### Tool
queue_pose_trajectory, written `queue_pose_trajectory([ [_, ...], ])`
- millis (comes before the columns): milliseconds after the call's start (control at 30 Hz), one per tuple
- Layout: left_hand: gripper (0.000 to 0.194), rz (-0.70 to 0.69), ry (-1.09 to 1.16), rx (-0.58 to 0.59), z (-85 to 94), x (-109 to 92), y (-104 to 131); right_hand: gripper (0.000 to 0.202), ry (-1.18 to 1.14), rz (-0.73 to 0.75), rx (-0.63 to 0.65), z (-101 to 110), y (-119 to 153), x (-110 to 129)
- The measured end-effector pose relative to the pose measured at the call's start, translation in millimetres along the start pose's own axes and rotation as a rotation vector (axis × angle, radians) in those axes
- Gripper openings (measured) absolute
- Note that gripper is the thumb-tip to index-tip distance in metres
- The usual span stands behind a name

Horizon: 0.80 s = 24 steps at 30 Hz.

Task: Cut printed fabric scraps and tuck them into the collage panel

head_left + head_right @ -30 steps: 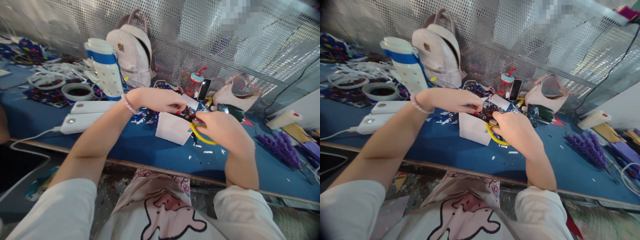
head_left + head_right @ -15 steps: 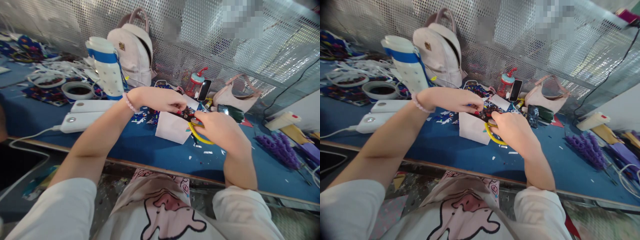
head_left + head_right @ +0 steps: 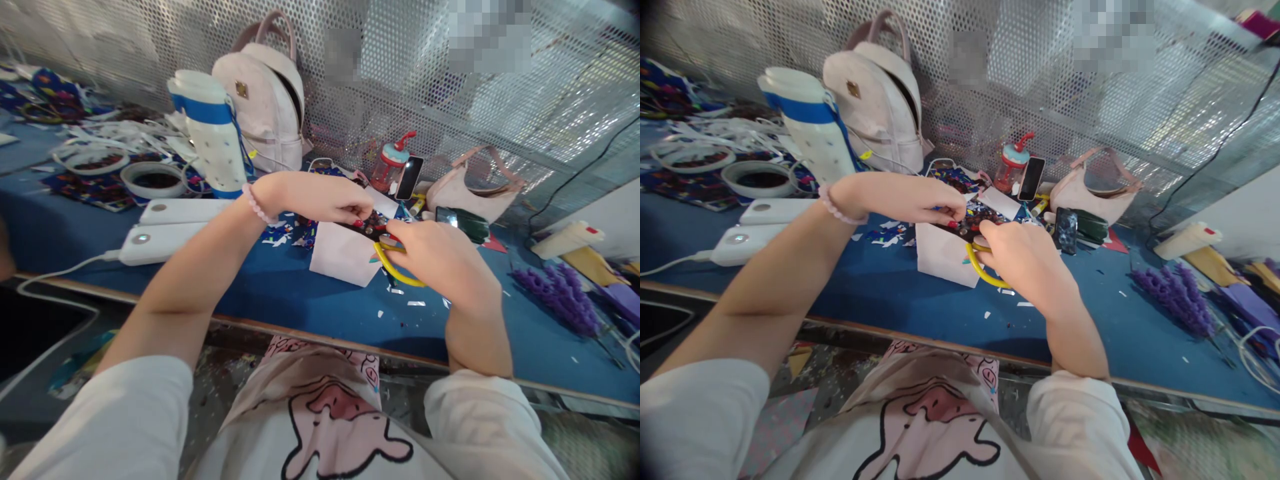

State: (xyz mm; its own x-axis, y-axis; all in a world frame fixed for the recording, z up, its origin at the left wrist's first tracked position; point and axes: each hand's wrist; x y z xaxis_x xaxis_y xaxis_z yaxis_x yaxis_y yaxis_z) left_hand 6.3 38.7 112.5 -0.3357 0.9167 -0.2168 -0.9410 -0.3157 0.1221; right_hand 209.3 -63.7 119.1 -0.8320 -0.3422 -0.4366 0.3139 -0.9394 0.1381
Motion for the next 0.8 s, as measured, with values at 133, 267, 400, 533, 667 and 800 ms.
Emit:
queue_pose_trajectory([
  [133,0.016,-0.001,-0.002,-0.005,0.5,1.2,0.3,0.015,-0.023,0.016,-0.005,0.5,-1.6,-0.3],
  [267,0.017,0.000,-0.004,0.008,1.6,-0.6,0.3,0.015,-0.018,-0.004,0.007,3.2,-1.5,0.9],
  [400,0.019,0.012,-0.008,0.001,3.4,-2.4,3.1,0.014,-0.006,-0.015,0.021,3.5,-1.8,1.4],
  [533,0.018,0.029,-0.015,-0.022,6.6,1.6,11.5,0.016,-0.020,-0.004,0.009,0.8,-5.2,-0.4],
  [667,0.018,0.042,-0.007,-0.020,8.9,6.4,18.3,0.018,-0.034,0.009,0.018,0.6,-6.7,-1.7],
  [800,0.020,0.068,-0.020,0.021,8.8,5.2,17.5,0.018,-0.020,0.020,0.012,1.0,-4.9,-1.2],
])
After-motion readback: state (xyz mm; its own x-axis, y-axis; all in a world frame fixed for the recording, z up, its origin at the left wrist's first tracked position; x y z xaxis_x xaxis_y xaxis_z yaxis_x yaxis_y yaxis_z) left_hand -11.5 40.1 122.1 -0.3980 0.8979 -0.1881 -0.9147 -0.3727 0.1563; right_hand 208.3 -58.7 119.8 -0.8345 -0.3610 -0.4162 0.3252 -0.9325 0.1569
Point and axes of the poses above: each hand's wrist, its own y-axis away from the middle knuckle, its own z-axis out of the back of the hand, x = y × z, and after that the axes turned 14 degrees about x, right-handed
